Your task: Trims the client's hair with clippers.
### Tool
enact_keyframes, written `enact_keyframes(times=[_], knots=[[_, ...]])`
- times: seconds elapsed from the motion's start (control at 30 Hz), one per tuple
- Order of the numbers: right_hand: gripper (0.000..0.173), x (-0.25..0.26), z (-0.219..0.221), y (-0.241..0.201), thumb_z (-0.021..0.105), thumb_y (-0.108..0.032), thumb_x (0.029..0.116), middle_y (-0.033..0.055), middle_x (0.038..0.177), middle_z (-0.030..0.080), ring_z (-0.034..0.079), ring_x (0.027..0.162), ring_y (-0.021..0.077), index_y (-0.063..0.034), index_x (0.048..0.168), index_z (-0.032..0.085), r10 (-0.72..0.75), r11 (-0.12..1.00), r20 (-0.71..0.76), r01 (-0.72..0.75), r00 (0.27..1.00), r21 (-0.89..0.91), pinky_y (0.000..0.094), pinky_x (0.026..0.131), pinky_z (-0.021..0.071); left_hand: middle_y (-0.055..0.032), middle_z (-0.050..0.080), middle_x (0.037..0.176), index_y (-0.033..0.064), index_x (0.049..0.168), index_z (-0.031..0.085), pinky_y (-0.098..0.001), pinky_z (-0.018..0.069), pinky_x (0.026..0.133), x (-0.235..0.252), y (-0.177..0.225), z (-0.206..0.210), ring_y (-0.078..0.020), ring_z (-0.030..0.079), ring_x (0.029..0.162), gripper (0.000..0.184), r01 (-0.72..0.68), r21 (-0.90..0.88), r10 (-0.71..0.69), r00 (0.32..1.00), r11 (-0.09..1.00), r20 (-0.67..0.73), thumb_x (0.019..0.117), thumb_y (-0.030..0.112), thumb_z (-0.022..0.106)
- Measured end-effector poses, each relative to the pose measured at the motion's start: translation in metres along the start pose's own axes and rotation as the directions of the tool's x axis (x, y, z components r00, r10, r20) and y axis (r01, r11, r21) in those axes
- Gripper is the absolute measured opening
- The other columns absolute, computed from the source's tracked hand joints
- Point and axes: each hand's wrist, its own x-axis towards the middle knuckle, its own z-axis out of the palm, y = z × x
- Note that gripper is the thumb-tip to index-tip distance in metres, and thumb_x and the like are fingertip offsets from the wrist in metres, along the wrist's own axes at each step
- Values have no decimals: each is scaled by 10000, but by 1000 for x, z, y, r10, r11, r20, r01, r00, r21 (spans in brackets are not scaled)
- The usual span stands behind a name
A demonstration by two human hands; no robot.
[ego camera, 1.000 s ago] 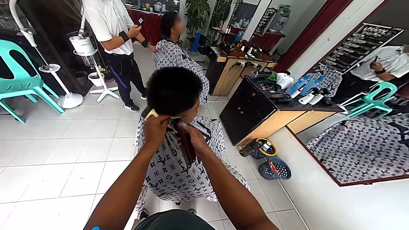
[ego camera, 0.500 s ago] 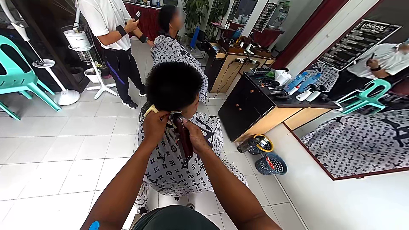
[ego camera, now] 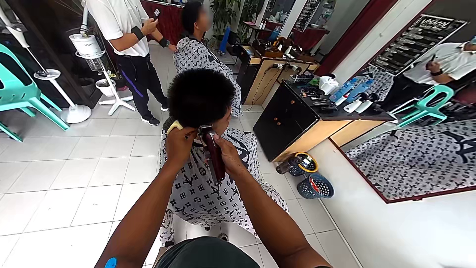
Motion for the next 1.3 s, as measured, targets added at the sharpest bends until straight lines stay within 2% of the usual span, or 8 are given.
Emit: enact_keyframes(times=[0.23, 0.37, 0.5, 0.63, 0.77, 0.9, 1.07, 1.3], knots=[[394, 0, 0, 0, 338, -289, 1120, 124, 788, 642, 668, 621, 214, 11, 1081, 590, -21, 999, -9, 20, 1000, -27, 363, 603, 612, -133, 730, 898, 77, 992, 795, -555, 502, 815, -1, -2, 1, -305, 681, 877, 103, -18, -6, 18, 1000, 1000, -11, 951, 139, 723], [370, -3, 2, -5, 357, -277, 1124, 116, 794, 632, 663, 617, 205, 9, 1069, 585, 60, 998, -5, -60, 998, -32, 358, 594, 615, -130, 729, 898, 88, 1007, 800, -538, 512, 801, -1, -2, 0, -289, 685, 862, 108, -30, 9, 31, 999, 1000, -24, 956, 129, 714], [369, -1, 3, -1, 351, -271, 1114, 109, 778, 640, 664, 619, 198, 2, 1050, 592, -17, 1000, -2, 17, 1000, -26, 351, 601, 608, -148, 720, 879, 64, 986, 792, -549, 505, 796, -1, 0, 0, -309, 679, 859, 99, -26, 6, 27, 999, 1000, -19, 952, 111, 712], [364, -3, 4, -7, 376, -273, 1122, 114, 788, 629, 663, 612, 196, 15, 1072, 592, 52, 996, -8, -52, 999, -76, 349, 591, 614, -134, 730, 887, 85, 1003, 802, -546, 503, 801, 0, -2, 1, -299, 684, 859, 109, -38, -9, 37, 999, 999, -32, 952, 115, 711], [382, -1, 3, -3, 350, -283, 1118, 103, 769, 632, 658, 616, 194, 3, 1043, 592, -12, 998, 2, 12, 1000, -54, 351, 596, 607, -159, 729, 910, 49, 997, 789, -562, 513, 826, 0, -1, -1, -323, 689, 884, 110, -38, -9, 37, 999, 999, -15, 953, 108, 707], [385, -4, 5, -10, 371, -298, 1124, 108, 777, 631, 662, 597, 193, 9, 1074, 597, 82, 995, -8, -82, 997, -56, 349, 581, 615, -137, 734, 906, 86, 1016, 802, -538, 510, 807, 0, -1, -1, -295, 686, 865, 122, -55, 0, 55, 998, 999, -19, 956, 87, 695], [428, -3, 3, -5, 319, -320, 1125, 121, 783, 647, 670, 619, 204, 6, 1081, 594, 20, 1000, 5, -20, 1000, -4, 347, 592, 611, -132, 728, 890, 69, 976, 794, -534, 510, 808, 0, -2, -1, -289, 682, 858, 98, -59, -10, 59, 998, 998, -27, 951, 121, 715], [396, -2, 3, -7, 351, -302, 1121, 114, 775, 638, 669, 624, 204, 1, 1049, 595, 21, 999, -1, -21, 1000, -29, 348, 601, 612, -137, 722, 886, 62, 978, 790, -528, 507, 804, 0, -3, 0, -293, 676, 852, 100, -57, -12, 57, 998, 998, -24, 953, 118, 712]])
